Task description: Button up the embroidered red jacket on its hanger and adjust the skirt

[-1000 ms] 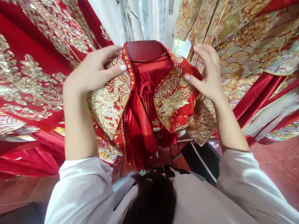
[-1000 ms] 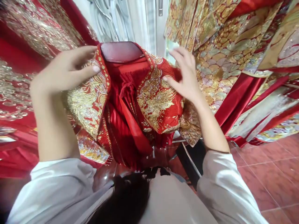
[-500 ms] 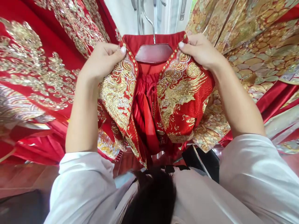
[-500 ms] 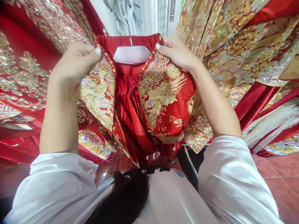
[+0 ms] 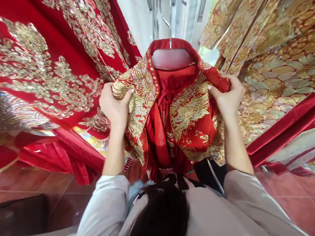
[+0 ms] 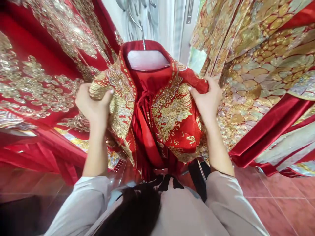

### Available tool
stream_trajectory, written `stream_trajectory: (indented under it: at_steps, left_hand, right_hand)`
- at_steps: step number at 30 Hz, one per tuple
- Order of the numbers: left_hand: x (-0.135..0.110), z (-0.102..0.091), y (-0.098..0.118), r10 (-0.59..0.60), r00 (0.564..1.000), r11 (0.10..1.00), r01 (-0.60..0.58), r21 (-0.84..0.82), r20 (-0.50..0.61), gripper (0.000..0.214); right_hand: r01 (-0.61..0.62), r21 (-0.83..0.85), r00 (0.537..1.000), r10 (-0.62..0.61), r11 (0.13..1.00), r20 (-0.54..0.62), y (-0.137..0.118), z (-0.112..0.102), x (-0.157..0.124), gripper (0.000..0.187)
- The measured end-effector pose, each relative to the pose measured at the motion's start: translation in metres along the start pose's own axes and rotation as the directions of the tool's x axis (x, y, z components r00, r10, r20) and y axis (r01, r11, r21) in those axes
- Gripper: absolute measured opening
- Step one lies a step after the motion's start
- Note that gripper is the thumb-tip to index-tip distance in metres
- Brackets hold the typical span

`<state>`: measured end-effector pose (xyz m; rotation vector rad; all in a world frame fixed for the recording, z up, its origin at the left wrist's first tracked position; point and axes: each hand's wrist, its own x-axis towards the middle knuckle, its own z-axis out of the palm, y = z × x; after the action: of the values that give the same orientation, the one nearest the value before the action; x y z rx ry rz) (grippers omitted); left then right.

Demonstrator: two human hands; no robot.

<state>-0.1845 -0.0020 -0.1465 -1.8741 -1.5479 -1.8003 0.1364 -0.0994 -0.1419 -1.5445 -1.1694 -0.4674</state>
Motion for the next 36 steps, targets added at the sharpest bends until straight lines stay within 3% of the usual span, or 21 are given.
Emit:
stream_trajectory:
  at_steps: [2,4,6,7,9,11,13,15,18,19,22,23,26,29,31,33,36]
  left_hand:
    - [-0.037,0.01,0.005,0.069,0.979,0.998,-0.067,0.018,-0.193,0.057]
    - [-0.082,0.019,-0.004,0.116,0.959,0.993,-0.105,0.057,-0.258,0.075]
    - [-0.129,0.023,-0.024,0.072,0.987,0.994,-0.059,0.088,-0.147,0.085]
    - [-0.149,0.022,-0.037,0.015,0.994,0.995,-0.004,0.102,-0.107,0.08]
    - [-0.179,0.015,-0.063,-0.089,0.996,0.991,0.092,0.1,-0.032,0.064]
    - [-0.191,0.002,-0.084,-0.143,0.99,0.987,0.142,0.081,0.016,0.056]
    - [-0.193,-0.012,-0.093,-0.173,0.984,0.982,0.17,0.086,0.029,0.047]
    - [-0.192,-0.024,-0.092,-0.211,0.977,0.973,0.207,0.106,0.031,0.036]
    - [-0.197,-0.032,-0.083,-0.246,0.969,0.965,0.244,0.098,0.008,0.031]
    - [-0.2,-0.033,-0.081,-0.237,0.971,0.968,0.237,0.084,-0.006,0.031]
    - [-0.206,-0.038,-0.087,-0.174,0.984,0.982,0.176,0.073,-0.035,0.029]
    - [-0.206,-0.04,-0.093,-0.159,0.986,0.983,0.162,0.087,-0.04,0.027]
    - [-0.199,-0.049,-0.115,-0.148,0.986,0.978,0.158,0.138,-0.083,0.025]
    - [-0.188,-0.058,-0.13,-0.151,0.985,0.971,0.164,0.172,-0.089,0.028]
    - [-0.18,-0.063,-0.131,-0.121,0.992,0.971,0.123,0.206,-0.023,0.029]
    - [-0.17,-0.069,-0.125,-0.067,0.991,0.973,0.04,0.226,0.112,0.027]
    - [-0.151,-0.084,-0.107,0.048,0.96,0.954,-0.126,0.273,0.274,0.028]
  right_hand:
    - [0.035,-0.086,0.986,-0.048,0.996,-0.159,-0.013,0.012,-0.035,0.058]
    - [0.04,-0.153,0.977,-0.071,0.987,-0.202,-0.023,0.027,-0.082,0.075]
    - [0.048,-0.201,0.996,-0.061,0.978,-0.06,-0.025,0.044,-0.131,0.087]
    - [0.034,-0.225,0.999,-0.031,0.974,0.017,-0.023,0.051,-0.153,0.085]
    - [-0.043,-0.242,0.991,0.071,0.969,0.109,-0.011,0.061,-0.182,0.069]
    - [-0.117,-0.178,0.976,0.146,0.977,0.163,0.005,0.061,-0.193,0.047]
    - [-0.126,-0.047,0.96,0.134,0.991,0.245,0.019,0.052,-0.193,0.03]
    - [-0.094,0.067,0.954,0.07,0.993,0.291,0.024,0.041,-0.192,0.025]
    - [-0.015,0.104,0.98,-0.006,0.995,0.199,0.011,0.03,-0.197,0.017]
    - [0.021,0.081,0.987,-0.033,0.997,0.16,0.004,0.03,-0.197,0.025]
    - [0.087,-0.045,0.986,-0.079,0.995,0.148,-0.013,0.045,-0.19,0.073]
    - [0.077,-0.078,0.985,-0.064,0.994,0.162,-0.015,0.053,-0.184,0.078]
    - [0.024,-0.06,0.975,-0.01,0.998,0.223,-0.006,0.073,-0.164,0.054]
    - [0.03,0.068,0.967,-0.046,0.997,0.249,0.003,0.07,-0.154,0.036]
    - [0.062,0.149,0.962,-0.099,0.987,0.254,0.0,0.056,-0.158,0.027]
    - [0.121,0.211,0.954,-0.172,0.97,0.245,-0.011,0.038,-0.167,0.019]
    - [0.206,0.237,0.946,-0.256,0.949,0.2,-0.035,0.015,-0.182,0.019]
